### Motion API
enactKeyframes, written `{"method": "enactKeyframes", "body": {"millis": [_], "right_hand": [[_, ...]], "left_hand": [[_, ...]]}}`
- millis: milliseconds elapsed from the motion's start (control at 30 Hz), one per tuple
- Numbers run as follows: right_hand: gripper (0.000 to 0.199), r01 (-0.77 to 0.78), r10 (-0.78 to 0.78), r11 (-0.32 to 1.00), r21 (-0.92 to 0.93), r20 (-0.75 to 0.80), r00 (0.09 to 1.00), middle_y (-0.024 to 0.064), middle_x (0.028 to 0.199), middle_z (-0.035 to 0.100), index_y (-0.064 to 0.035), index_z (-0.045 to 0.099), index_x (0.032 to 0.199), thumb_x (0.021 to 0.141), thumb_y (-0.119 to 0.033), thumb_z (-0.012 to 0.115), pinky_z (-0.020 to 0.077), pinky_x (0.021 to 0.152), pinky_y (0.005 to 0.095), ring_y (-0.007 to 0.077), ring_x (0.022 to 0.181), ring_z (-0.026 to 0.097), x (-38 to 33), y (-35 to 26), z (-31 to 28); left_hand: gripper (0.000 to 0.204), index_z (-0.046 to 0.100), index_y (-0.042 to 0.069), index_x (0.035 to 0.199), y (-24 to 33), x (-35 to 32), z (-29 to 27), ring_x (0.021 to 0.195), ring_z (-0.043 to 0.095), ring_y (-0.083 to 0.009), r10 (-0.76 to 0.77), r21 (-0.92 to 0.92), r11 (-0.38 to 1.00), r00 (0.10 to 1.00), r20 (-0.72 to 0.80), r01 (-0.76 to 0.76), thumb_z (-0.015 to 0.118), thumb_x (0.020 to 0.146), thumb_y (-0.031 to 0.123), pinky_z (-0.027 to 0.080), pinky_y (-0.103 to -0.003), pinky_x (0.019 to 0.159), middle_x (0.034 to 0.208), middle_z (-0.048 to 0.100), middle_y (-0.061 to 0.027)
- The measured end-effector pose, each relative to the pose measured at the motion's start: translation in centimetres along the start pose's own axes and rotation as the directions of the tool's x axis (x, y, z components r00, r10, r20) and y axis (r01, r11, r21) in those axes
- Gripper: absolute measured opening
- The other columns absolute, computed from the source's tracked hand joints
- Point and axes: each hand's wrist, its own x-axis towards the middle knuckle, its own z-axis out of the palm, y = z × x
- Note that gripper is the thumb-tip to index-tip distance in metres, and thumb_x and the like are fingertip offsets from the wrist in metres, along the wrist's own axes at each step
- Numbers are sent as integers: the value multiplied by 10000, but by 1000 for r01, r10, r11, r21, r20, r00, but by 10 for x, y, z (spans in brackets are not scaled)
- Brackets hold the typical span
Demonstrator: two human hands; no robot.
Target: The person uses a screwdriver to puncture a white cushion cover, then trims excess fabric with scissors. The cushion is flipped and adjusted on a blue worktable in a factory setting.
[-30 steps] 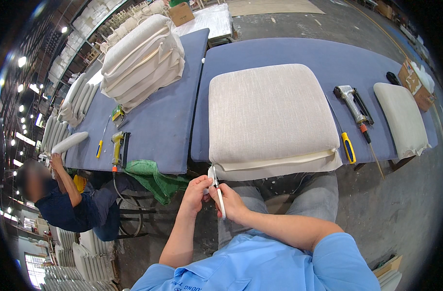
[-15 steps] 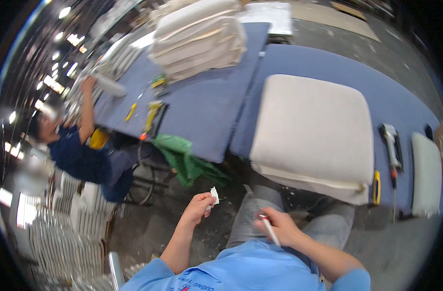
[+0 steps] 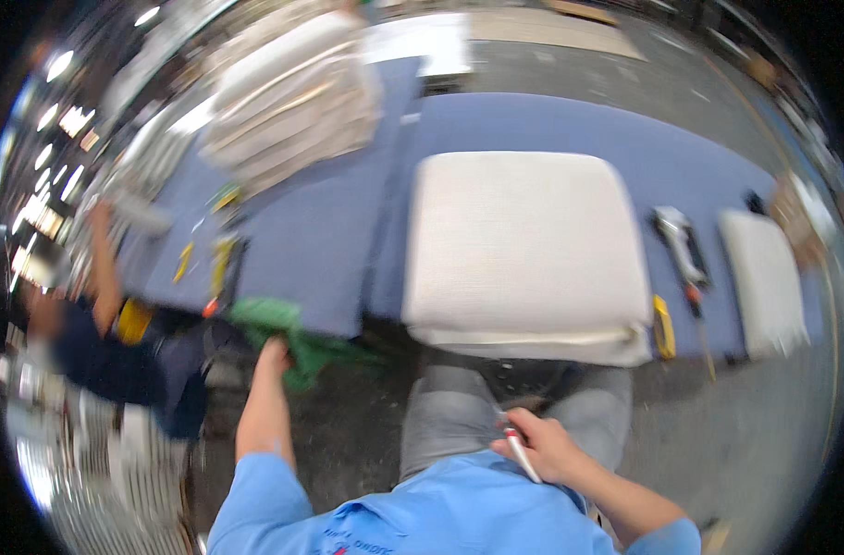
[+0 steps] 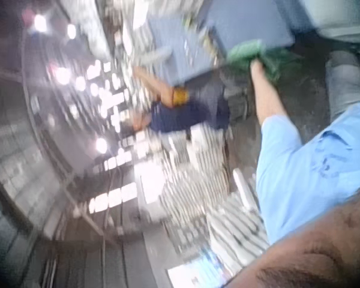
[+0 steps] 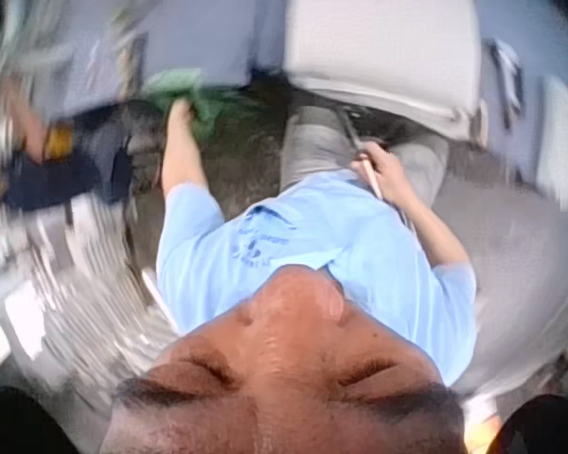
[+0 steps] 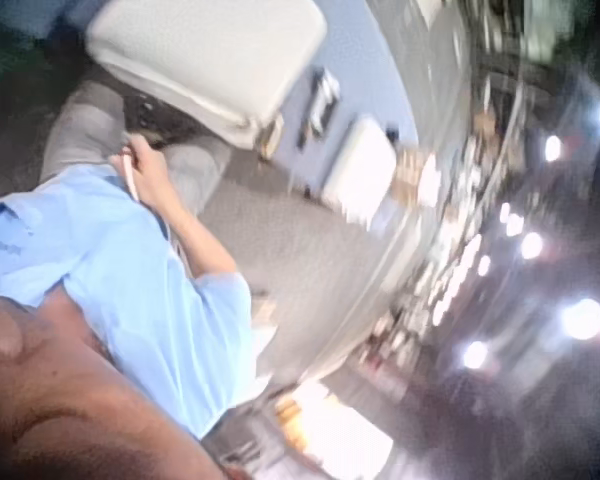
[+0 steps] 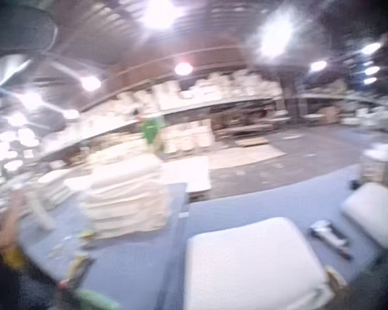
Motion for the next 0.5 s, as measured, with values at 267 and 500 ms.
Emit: {"method": "enactKeyframes", "body": {"millis": [267, 500], "right_hand": [[549, 85, -113, 994, -74, -634, 765, 68, 853, 666, -60, 658, 1243, 835, -333, 904, 532, 667, 334, 167, 730, 638, -50, 39, -31], [446, -149, -43, 984, -93, -950, 309, 205, 1001, 713, -72, 605, 1203, 846, -200, 841, 556, 790, 477, 411, 924, 713, -51, 87, -150]], "left_hand": [[414, 722, -51, 986, -50, -82, 15, 747, 664, -223, 422, 464, 867, 764, -488, -182, 662, 1046, 354, 551, -374, 688, 918, 744, -131], [281, 683, 23, 1241, -35, -165, 136, 871, 654, -133, 694, 330, 686, 719, -30, -649, 593, 1113, 257, 542, -276, 735, 1081, 694, -79]]}}
